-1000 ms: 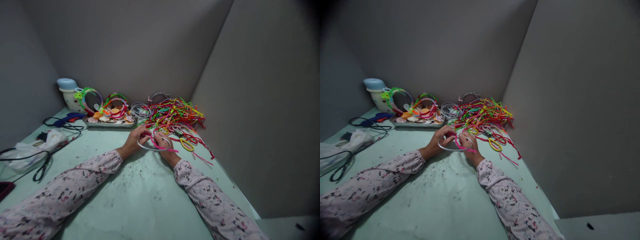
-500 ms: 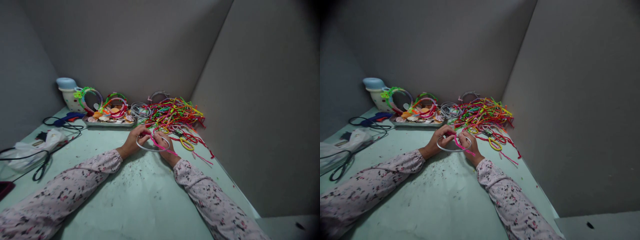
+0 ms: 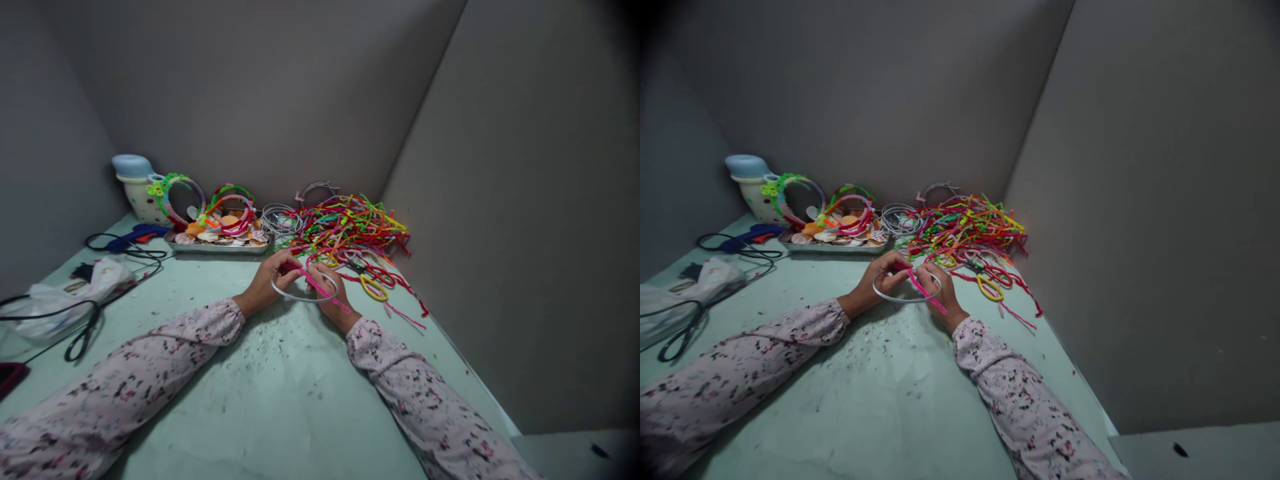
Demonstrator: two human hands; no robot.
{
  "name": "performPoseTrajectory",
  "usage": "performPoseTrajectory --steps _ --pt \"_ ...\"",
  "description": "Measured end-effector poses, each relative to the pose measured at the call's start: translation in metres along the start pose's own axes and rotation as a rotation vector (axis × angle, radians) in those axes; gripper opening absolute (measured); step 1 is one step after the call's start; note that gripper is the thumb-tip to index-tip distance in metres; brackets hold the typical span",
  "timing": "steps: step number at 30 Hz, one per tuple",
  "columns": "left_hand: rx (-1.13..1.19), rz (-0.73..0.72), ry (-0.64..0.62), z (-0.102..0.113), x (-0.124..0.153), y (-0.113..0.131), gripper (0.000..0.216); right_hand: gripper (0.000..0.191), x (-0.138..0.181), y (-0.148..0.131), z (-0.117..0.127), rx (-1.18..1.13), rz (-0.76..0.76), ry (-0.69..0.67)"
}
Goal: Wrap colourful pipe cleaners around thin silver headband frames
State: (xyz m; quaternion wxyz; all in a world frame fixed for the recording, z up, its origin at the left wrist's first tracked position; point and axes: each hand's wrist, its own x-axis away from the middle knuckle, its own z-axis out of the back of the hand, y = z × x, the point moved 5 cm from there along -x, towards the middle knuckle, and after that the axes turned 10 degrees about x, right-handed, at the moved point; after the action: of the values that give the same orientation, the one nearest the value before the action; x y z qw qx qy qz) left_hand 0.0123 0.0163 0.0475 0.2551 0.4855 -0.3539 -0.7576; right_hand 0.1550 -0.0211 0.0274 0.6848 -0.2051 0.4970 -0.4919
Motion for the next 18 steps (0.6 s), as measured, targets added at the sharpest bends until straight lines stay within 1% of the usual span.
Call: performPoseTrajectory --steps 5,10,18 --pt "0.04 0.069 -0.006 -0.001 0.0 -0.005 0.019 0.031 0.001 0.001 -0.001 -0.016 -0.015 0.0" --pt "0.099 0.105 -0.01 -0.002 0.0 -0.01 0.02 0.03 0.002 0.001 -0.003 -0.051 -0.009 -0.002" --pt "0.183 0.142 -0.033 -0.003 0.001 -0.016 0.02 0.031 0.001 0.001 -0.001 0.045 0.034 -0.026"
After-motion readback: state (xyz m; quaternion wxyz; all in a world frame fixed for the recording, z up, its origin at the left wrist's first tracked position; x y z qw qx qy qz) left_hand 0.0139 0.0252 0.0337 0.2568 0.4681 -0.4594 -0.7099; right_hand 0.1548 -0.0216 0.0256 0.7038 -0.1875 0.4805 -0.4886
